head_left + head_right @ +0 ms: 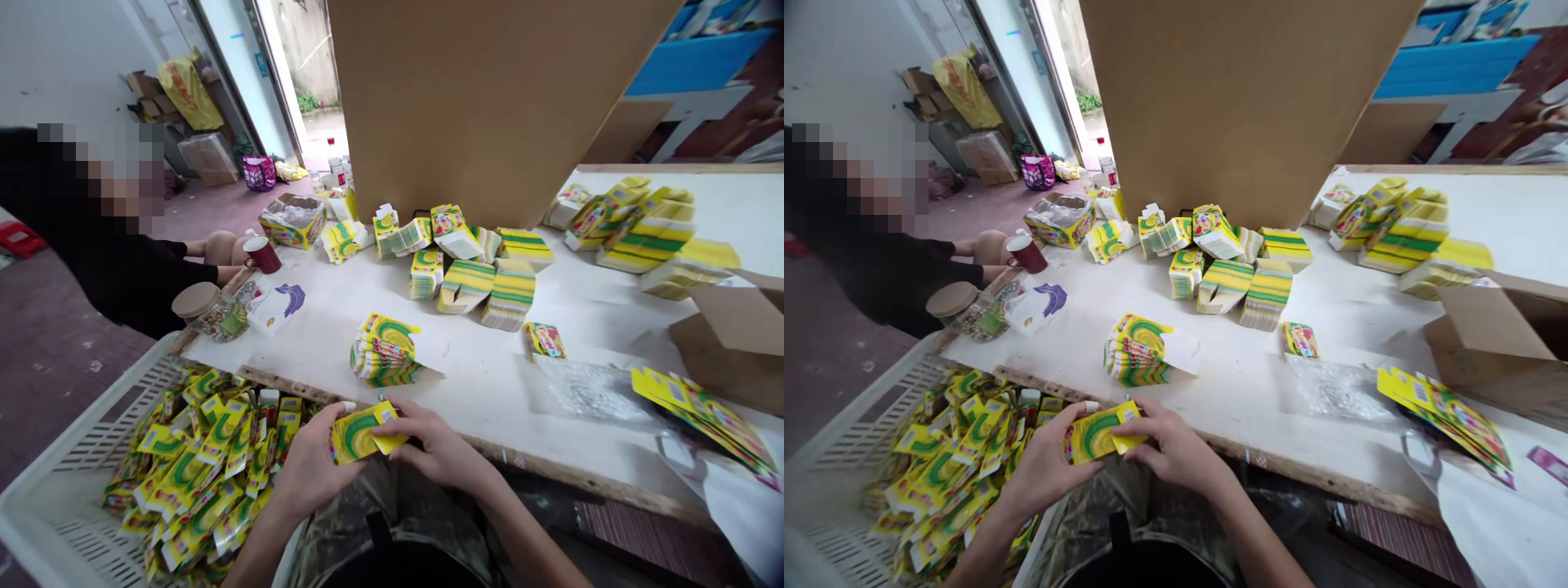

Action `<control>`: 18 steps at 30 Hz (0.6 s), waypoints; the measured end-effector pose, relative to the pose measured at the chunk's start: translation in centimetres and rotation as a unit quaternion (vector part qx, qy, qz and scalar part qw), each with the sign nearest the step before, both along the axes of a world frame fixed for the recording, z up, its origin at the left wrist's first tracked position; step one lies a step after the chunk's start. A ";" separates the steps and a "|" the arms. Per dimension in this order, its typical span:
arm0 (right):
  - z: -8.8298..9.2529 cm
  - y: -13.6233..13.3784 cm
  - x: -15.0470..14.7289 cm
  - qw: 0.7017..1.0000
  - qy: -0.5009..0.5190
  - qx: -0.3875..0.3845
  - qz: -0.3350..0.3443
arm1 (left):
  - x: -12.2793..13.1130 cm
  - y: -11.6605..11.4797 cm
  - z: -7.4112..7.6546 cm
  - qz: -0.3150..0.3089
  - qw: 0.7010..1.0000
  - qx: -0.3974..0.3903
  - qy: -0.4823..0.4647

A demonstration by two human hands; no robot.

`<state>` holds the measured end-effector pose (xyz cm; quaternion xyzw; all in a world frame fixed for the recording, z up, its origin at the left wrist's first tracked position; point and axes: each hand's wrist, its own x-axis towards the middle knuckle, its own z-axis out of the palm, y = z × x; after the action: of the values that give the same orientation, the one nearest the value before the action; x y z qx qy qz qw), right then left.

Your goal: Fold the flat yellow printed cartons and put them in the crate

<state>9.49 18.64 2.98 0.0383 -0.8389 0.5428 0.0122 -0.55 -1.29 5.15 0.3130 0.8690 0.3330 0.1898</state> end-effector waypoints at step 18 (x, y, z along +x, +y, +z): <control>2.3 3.3 -3.9 0.913 0.019 0.248 -0.324 | -3.8 -11.7 -1.5 0.158 0.937 -0.161 0.266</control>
<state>5.61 21.95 5.24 -0.2236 -0.9127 0.2824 0.1930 -4.37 -12.98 3.67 0.2139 0.9680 0.1193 -0.0554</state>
